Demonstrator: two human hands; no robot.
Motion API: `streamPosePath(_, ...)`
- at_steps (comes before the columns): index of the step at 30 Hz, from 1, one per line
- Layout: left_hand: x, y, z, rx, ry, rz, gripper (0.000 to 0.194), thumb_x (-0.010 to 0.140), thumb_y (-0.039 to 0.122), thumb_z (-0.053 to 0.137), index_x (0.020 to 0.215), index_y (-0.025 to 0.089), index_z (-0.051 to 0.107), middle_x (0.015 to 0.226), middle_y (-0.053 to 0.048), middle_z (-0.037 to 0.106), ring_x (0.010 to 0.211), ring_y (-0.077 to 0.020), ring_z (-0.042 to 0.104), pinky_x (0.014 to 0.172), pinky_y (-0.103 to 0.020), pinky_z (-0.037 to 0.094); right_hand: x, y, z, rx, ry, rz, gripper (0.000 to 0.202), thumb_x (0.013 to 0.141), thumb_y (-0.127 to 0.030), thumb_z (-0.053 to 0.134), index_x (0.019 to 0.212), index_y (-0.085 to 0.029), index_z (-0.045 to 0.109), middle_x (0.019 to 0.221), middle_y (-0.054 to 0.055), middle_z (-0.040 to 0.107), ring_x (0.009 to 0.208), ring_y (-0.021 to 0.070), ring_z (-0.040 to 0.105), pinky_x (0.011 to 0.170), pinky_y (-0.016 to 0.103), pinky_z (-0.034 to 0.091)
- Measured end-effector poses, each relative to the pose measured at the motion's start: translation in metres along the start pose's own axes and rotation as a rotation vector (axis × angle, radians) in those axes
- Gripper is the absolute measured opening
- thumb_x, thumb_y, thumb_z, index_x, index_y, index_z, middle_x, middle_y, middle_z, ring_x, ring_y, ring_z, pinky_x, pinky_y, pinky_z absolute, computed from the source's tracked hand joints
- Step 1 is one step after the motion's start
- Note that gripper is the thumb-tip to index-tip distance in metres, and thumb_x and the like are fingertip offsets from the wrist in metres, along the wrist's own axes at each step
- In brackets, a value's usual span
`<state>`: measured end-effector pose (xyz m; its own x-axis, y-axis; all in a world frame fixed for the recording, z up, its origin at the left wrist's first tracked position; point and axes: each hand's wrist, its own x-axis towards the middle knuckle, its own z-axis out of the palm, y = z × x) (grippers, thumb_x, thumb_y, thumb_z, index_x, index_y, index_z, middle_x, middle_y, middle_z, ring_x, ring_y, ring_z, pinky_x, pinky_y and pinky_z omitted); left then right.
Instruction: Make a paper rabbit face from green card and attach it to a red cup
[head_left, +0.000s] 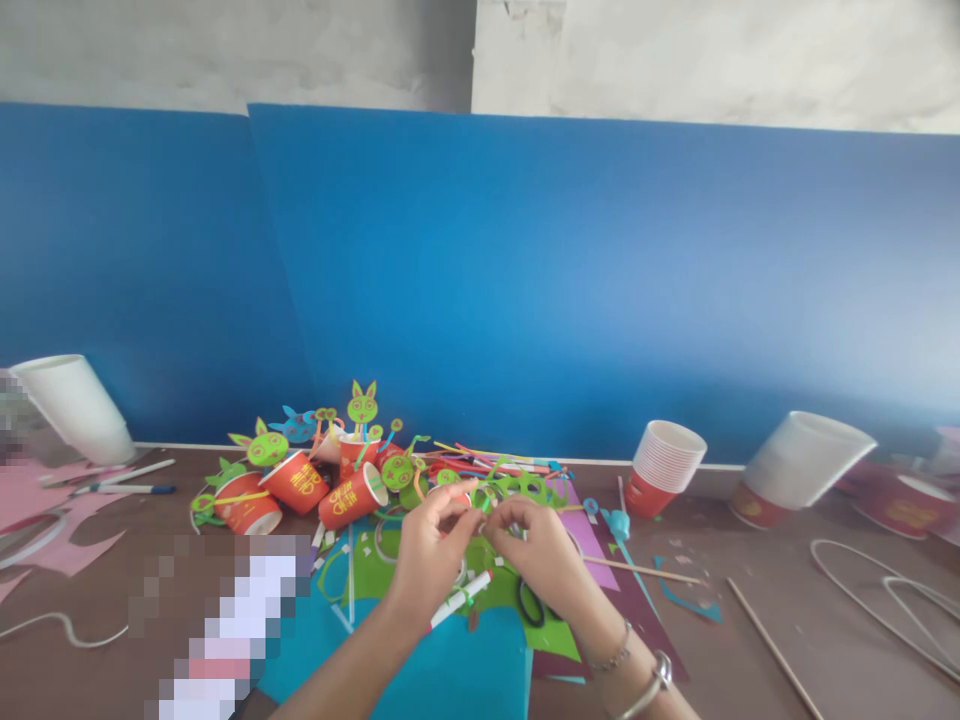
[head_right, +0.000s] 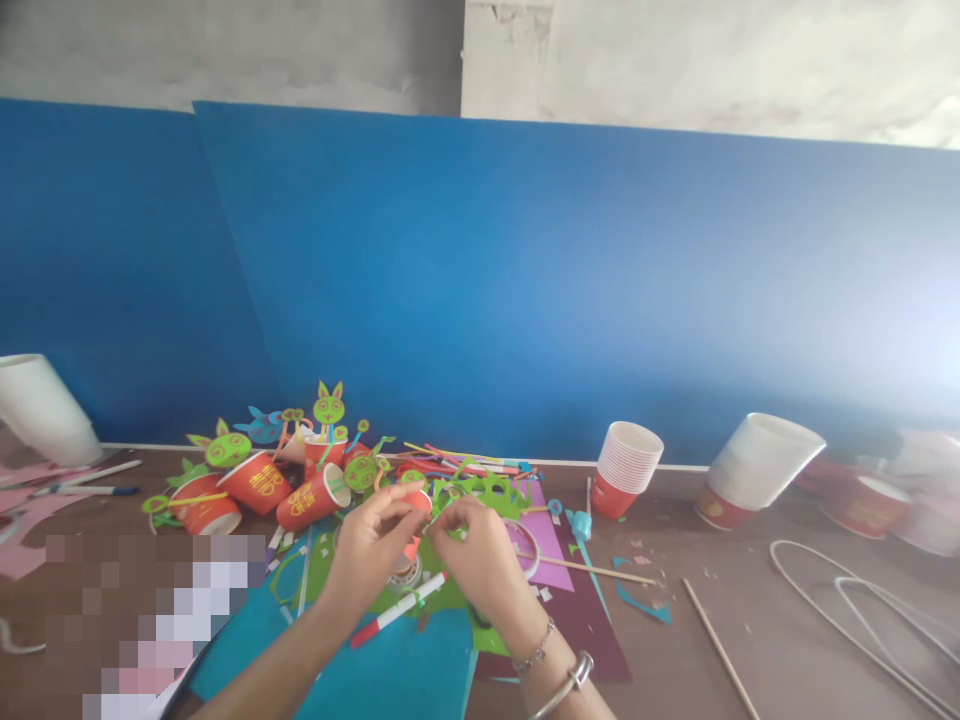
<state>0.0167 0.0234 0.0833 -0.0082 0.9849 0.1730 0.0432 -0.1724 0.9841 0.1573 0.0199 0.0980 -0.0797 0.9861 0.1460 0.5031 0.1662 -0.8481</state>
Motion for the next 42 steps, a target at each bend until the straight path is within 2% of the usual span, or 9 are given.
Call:
streamPosePath(7, -0.001, 0.001, 0.000, 0.009, 0.003, 0.027, 0.029, 0.075, 0.028, 0.062, 0.101, 0.017, 0.066, 0.071, -0.002, 0.071, 0.067, -0.0178, 0.065, 0.059, -0.025, 0.050, 0.003, 0.006, 0.002, -0.013, 0.008, 0.028, 0.024, 0.073, -0.039, 0.061, 0.061, -0.018, 0.057, 0.070, 0.003, 0.062, 0.071, 0.0201, 0.058, 0.066, 0.029, 0.042)
streamPosePath(16, -0.001, 0.003, 0.000, -0.052, -0.029, 0.065, 0.031, 0.076, 0.027, 0.061, 0.105, 0.017, 0.065, 0.074, -0.002, 0.072, 0.070, -0.0171, 0.066, 0.068, -0.027, 0.052, 0.002, 0.008, 0.001, -0.046, 0.077, 0.018, 0.023, 0.071, -0.041, 0.066, 0.074, -0.019, 0.064, 0.079, 0.005, 0.067, 0.075, 0.0218, 0.061, 0.068, 0.030, 0.045)
streamPosePath(21, -0.001, -0.002, -0.001, -0.064, -0.011, 0.058, 0.035, 0.076, 0.032, 0.063, 0.108, 0.018, 0.064, 0.081, -0.003, 0.072, 0.072, -0.0170, 0.065, 0.064, -0.025, 0.050, 0.002, 0.004, 0.000, 0.051, 0.056, -0.117, 0.012, 0.074, -0.028, 0.065, 0.066, -0.020, 0.062, 0.078, 0.003, 0.064, 0.078, 0.0199, 0.061, 0.075, 0.030, 0.045)
streamPosePath(25, 0.000, -0.002, -0.001, -0.080, -0.030, 0.000, 0.046, 0.078, 0.037, 0.061, 0.120, 0.019, 0.056, 0.080, -0.003, 0.069, 0.053, -0.0117, 0.057, 0.048, -0.022, 0.042, 0.000, 0.000, 0.000, 0.084, 0.073, -0.174, 0.011, 0.075, -0.019, 0.059, 0.064, -0.020, 0.058, 0.081, 0.003, 0.064, 0.080, 0.0185, 0.060, 0.076, 0.030, 0.044)
streamPosePath(30, 0.005, 0.000, -0.002, 0.022, -0.099, 0.055, 0.016, 0.075, 0.032, 0.061, 0.078, 0.016, 0.064, 0.067, 0.000, 0.058, 0.059, -0.0118, 0.053, 0.054, -0.022, 0.042, 0.000, 0.001, -0.004, 0.082, 0.083, -0.242, 0.014, 0.077, -0.014, 0.053, 0.064, -0.020, 0.053, 0.078, 0.002, 0.060, 0.078, 0.0170, 0.058, 0.074, 0.028, 0.044)
streamPosePath(32, 0.006, -0.001, -0.002, 0.035, -0.139, 0.074, 0.018, 0.075, 0.031, 0.060, 0.064, 0.017, 0.059, 0.069, -0.001, 0.057, 0.062, -0.0124, 0.053, 0.056, -0.023, 0.042, 0.001, 0.003, -0.005, 0.086, 0.059, -0.233, 0.015, 0.076, -0.015, 0.054, 0.063, -0.020, 0.053, 0.078, 0.001, 0.061, 0.078, 0.0169, 0.059, 0.075, 0.029, 0.044)
streamPosePath(36, 0.007, -0.003, -0.004, 0.095, -0.079, 0.159, 0.020, 0.077, 0.030, 0.057, 0.061, 0.018, 0.056, 0.081, -0.004, 0.059, 0.073, -0.0162, 0.056, 0.064, -0.027, 0.044, 0.004, 0.008, -0.007, 0.061, 0.052, -0.149, 0.008, 0.078, -0.024, 0.058, 0.075, -0.019, 0.063, 0.087, 0.004, 0.064, 0.084, 0.0198, 0.060, 0.077, 0.032, 0.046)
streamPosePath(39, 0.009, -0.006, -0.005, 0.164, 0.017, 0.203, 0.021, 0.080, 0.031, 0.054, 0.063, 0.019, 0.056, 0.084, -0.005, 0.059, 0.078, -0.0182, 0.057, 0.068, -0.030, 0.045, 0.003, 0.006, -0.009, 0.007, 0.141, -0.151, 0.020, 0.080, -0.027, 0.058, 0.097, -0.020, 0.064, 0.100, 0.007, 0.064, 0.091, 0.0218, 0.059, 0.079, 0.034, 0.046)
streamPosePath(42, 0.010, -0.009, -0.005, 0.224, 0.085, 0.244, 0.018, 0.081, 0.030, 0.053, 0.067, 0.020, 0.058, 0.087, -0.005, 0.060, 0.085, -0.0203, 0.058, 0.073, -0.032, 0.045, -0.002, 0.001, -0.008, -0.077, 0.190, -0.240, 0.010, 0.081, -0.023, 0.055, 0.080, -0.020, 0.064, 0.088, 0.006, 0.065, 0.086, 0.0210, 0.059, 0.078, 0.033, 0.045)
